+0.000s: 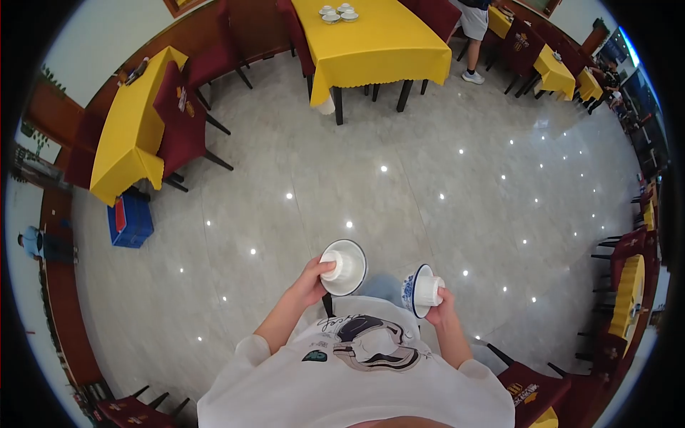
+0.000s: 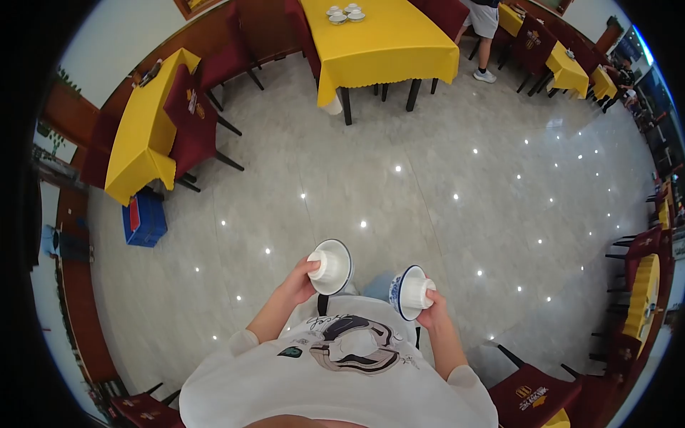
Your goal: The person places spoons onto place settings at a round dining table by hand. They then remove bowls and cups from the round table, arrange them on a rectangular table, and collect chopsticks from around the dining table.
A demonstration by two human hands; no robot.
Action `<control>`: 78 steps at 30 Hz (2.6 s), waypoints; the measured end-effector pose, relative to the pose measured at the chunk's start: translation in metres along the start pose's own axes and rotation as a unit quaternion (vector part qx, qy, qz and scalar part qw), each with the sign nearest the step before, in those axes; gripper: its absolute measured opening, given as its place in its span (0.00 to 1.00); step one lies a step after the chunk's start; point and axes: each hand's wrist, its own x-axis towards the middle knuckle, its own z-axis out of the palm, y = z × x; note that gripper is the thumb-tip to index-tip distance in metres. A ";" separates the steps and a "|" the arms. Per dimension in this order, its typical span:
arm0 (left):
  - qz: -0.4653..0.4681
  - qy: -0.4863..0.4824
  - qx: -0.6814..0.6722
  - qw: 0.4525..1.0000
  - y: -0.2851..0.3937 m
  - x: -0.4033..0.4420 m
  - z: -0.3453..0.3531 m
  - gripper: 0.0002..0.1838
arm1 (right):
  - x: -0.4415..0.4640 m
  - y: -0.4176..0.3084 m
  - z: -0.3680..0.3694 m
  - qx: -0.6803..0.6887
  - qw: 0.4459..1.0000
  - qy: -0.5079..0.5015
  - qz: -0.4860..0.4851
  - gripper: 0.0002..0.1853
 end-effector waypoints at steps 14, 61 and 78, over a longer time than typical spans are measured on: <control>0.042 0.137 0.049 0.988 0.248 0.317 0.063 0.29 | 0.366 -0.246 0.097 -0.042 0.999 0.003 -0.001 0.33; 0.098 0.405 0.163 0.894 0.799 0.989 -0.006 0.46 | 1.194 -0.578 0.442 -0.461 0.871 0.170 0.016 0.45; 0.085 0.417 0.281 0.860 0.793 0.976 -0.004 0.42 | 1.193 -0.593 0.431 -0.506 0.859 0.075 0.017 0.37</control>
